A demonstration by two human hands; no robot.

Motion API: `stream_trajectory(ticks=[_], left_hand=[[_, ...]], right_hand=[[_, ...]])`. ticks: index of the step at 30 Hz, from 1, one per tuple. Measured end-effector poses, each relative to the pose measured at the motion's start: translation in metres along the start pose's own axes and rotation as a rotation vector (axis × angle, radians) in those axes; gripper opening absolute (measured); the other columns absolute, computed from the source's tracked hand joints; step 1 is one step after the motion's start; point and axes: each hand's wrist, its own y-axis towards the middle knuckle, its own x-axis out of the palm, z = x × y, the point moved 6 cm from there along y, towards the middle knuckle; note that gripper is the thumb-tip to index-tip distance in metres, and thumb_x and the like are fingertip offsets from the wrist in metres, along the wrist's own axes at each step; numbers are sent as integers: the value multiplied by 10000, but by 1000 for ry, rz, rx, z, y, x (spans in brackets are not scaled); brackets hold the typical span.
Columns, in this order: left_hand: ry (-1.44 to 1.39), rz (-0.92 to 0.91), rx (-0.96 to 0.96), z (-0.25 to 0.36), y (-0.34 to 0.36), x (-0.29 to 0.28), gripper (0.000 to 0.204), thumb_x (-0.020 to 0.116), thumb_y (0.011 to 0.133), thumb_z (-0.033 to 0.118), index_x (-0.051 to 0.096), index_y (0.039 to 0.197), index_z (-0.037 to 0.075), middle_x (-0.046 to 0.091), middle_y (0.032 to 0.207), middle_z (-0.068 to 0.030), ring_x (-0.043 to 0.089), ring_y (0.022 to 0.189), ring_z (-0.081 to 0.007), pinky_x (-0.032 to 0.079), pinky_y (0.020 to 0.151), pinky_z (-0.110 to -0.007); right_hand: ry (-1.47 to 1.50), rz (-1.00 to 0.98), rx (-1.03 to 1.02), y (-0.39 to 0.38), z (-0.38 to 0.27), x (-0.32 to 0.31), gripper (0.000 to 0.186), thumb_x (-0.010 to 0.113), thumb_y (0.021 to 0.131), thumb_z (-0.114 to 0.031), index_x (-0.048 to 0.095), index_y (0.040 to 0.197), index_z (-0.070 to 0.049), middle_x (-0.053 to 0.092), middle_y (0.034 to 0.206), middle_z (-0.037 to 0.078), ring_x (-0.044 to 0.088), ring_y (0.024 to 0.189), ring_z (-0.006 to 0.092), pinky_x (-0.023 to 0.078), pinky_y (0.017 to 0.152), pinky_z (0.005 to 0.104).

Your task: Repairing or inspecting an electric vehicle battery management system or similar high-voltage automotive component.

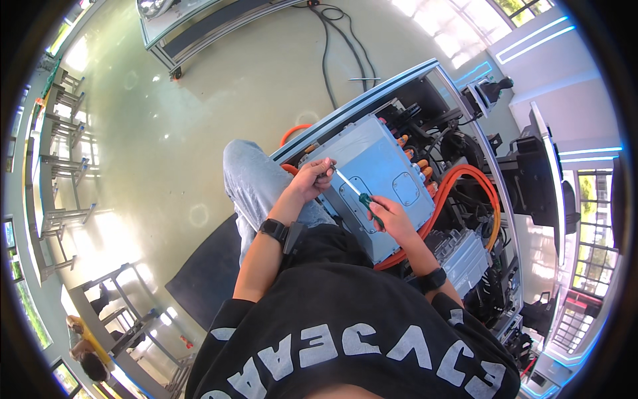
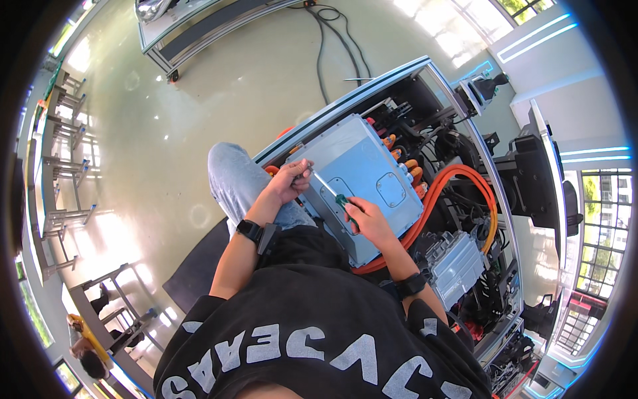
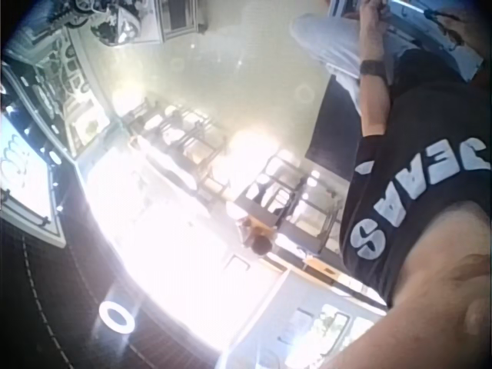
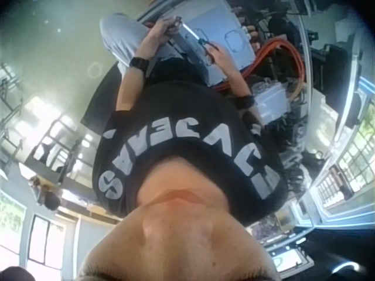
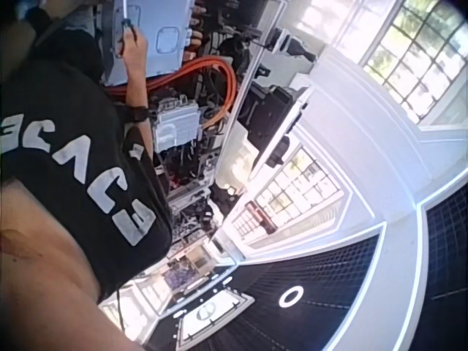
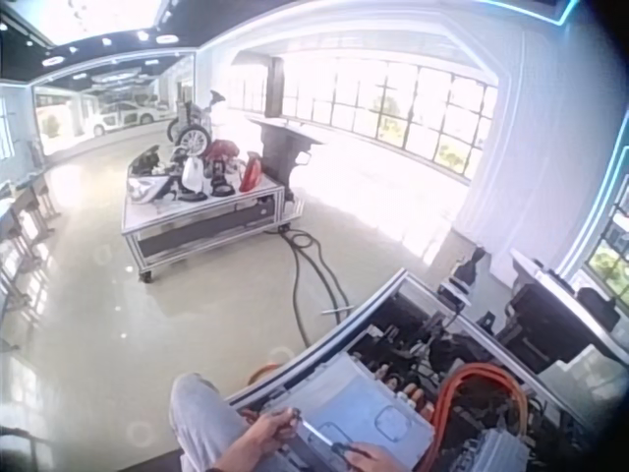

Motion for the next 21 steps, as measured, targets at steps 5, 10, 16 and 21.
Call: stream_trajectory(ticks=[5, 10, 16, 21], left_hand=[[22, 6, -1, 1, 1, 2, 302, 579, 933, 267, 511, 1076, 10, 490, 720, 15, 325, 539, -46, 288, 497, -186], [-38, 15, 1, 2, 2, -1, 272, 578, 932, 242, 515, 1079, 22, 484, 704, 13, 326, 527, -49, 280, 490, -189], [-21, 43, -4, 3, 3, -6, 216, 583, 924, 200, 530, 1052, 34, 482, 693, 13, 323, 519, -52, 274, 485, -195], [13, 31, -6, 6, 3, -5, 198, 581, 926, 198, 532, 1040, 44, 484, 688, 16, 328, 510, -51, 269, 478, -193]], right_hand=[[-17, -12, -15, 3, 2, -1, 348, 474, 963, -231, 538, 1198, 18, 578, 791, 7, 480, 544, 44, 347, 466, 189], [-565, 253, -392, -1, -17, 7, 285, 549, 907, -180, 563, 1115, 15, 616, 801, 111, 608, 659, 239, 470, 585, 318], [-866, 449, -789, -1, -23, 17, 289, 588, 876, -128, 567, 1117, 28, 621, 764, 112, 610, 661, 236, 473, 592, 320], [53, 125, -48, 12, 5, 10, 299, 592, 883, -134, 570, 1110, 58, 601, 746, 39, 510, 554, 75, 411, 510, 229]])
